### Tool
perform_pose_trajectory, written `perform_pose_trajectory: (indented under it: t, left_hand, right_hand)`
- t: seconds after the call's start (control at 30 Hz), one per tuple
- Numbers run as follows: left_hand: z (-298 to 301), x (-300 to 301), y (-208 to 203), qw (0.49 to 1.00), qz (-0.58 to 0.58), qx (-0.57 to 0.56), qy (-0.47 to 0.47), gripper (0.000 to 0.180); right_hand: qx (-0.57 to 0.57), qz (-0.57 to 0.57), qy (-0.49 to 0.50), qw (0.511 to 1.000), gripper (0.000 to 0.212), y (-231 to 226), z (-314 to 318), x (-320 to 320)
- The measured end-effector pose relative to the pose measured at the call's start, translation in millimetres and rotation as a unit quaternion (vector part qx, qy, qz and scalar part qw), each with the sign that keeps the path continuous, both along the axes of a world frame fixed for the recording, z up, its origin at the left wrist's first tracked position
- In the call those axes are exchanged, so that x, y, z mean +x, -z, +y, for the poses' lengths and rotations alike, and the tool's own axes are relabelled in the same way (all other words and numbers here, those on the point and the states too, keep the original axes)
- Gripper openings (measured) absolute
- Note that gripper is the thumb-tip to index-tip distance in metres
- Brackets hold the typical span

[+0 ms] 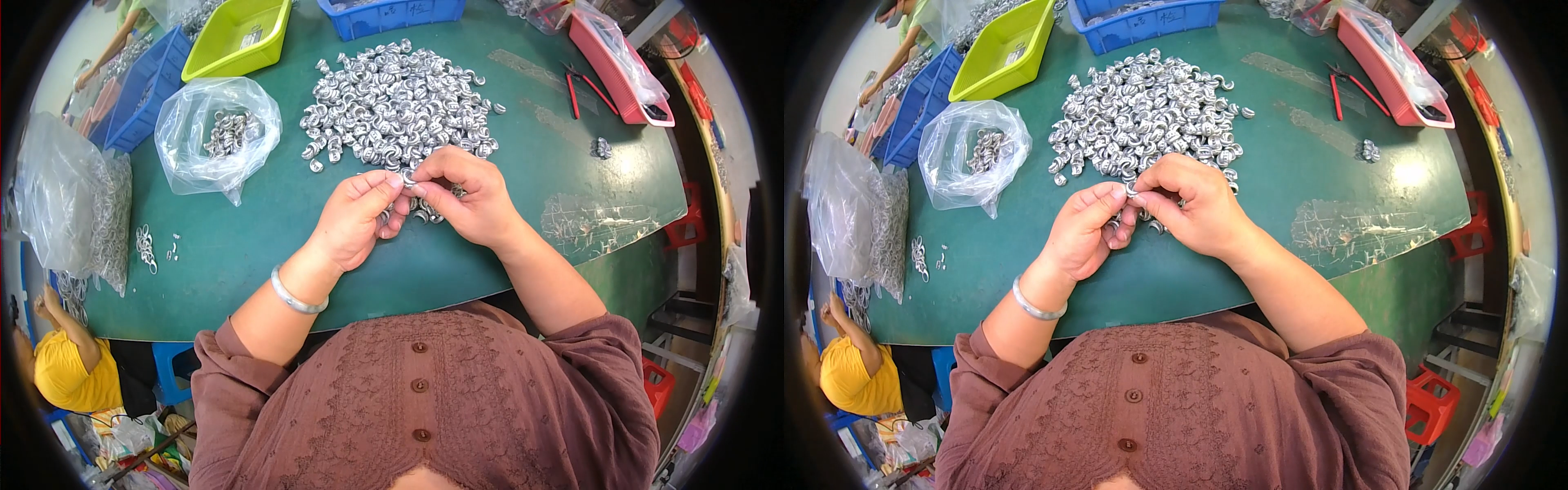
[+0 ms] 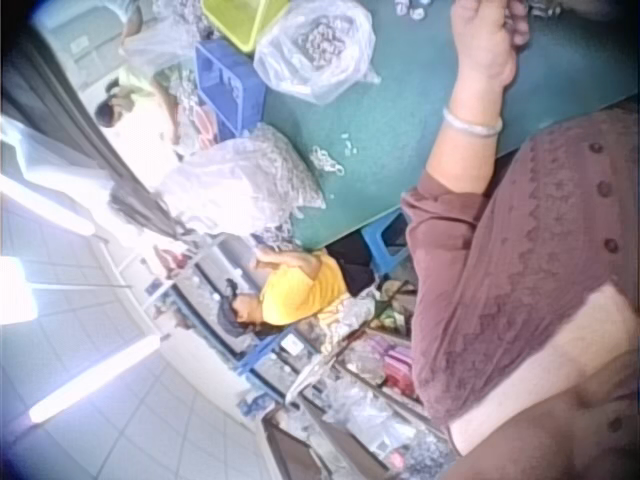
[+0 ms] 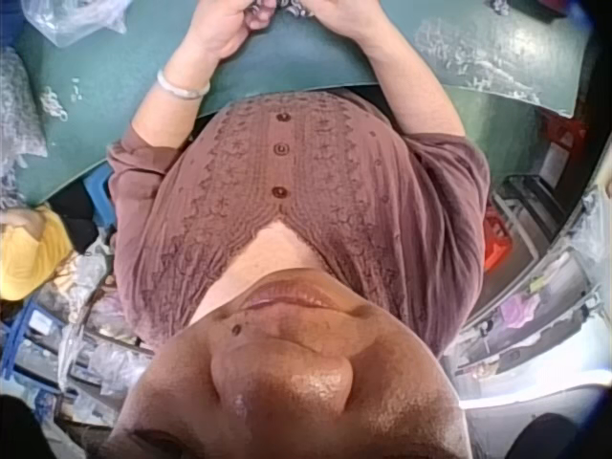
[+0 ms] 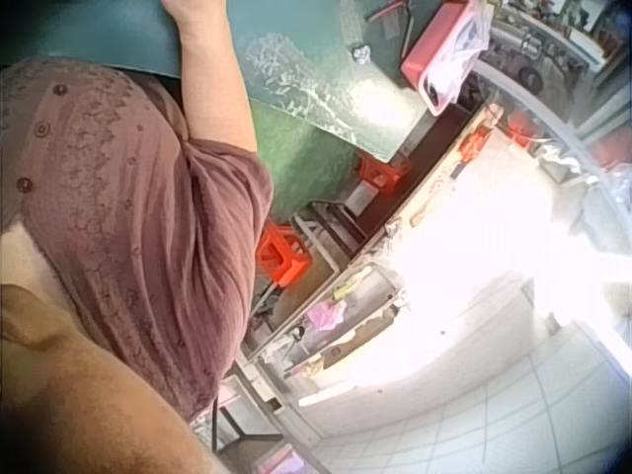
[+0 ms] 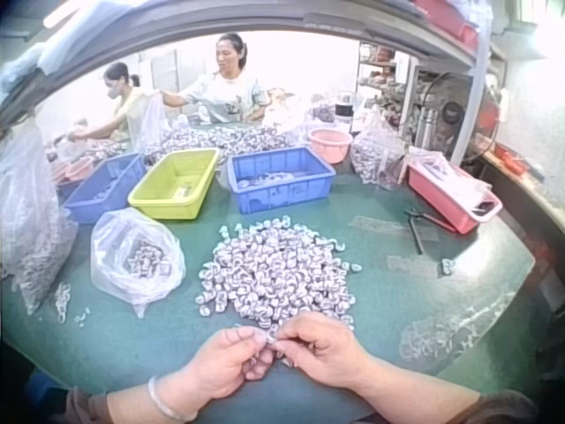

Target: The person picks up and joins small metal pieces by hand from a large pile on a green table, placing the assembled units into a plastic bag.

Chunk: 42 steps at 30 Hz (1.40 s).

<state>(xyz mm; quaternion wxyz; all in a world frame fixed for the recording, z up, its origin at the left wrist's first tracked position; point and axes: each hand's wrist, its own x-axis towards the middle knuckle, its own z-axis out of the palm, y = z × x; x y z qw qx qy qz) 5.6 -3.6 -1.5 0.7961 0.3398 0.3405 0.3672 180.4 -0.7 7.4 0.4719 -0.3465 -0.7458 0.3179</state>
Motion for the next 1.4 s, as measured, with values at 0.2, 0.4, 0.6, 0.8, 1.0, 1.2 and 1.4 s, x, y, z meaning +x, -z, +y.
perform_pose_trajectory:
  t: [0.2, 0.4, 0.6, 0.8, 1.0, 1.2, 1.4]
  left_hand:
    - [0, 1, -2, 1.000, 0.020, 0.008, -0.005, 0.023]
    - [4, -3, -5, 0.995, -0.074, -0.073, 0.012, 0.025]
    - [5, -6, -4, 0.989, -0.114, -0.094, 0.022, 0.025]
    - [4, -6, -3, 0.989, -0.127, -0.076, 0.028, 0.025]
    - [4, -6, -8, 0.995, -0.092, -0.035, 0.012, 0.025]
    - [15, -15, -11, 0.995, -0.081, 0.025, -0.056, 0.027]
    - [18, -18, -7, 0.986, -0.152, 0.037, -0.054, 0.033]
  right_hand:
    - [0.063, -0.025, -0.004, 0.998, 0.011, -1, 2, 0]
    - [-0.012, 0.039, 0.009, 0.999, 0.011, -3, -2, -1]
    - [0.007, 0.011, 0.016, 1.000, 0.011, -3, -1, 1]
    - [-0.001, 0.005, 0.022, 1.000, 0.011, -5, -1, 1]
    - [0.016, -0.003, 0.038, 0.999, 0.010, -3, 0, 2]
    - [0.046, -0.046, 0.069, 0.996, 0.013, 4, 4, 5]
    - [0.112, -0.238, 0.055, 0.963, 0.017, -4, -2, 3]
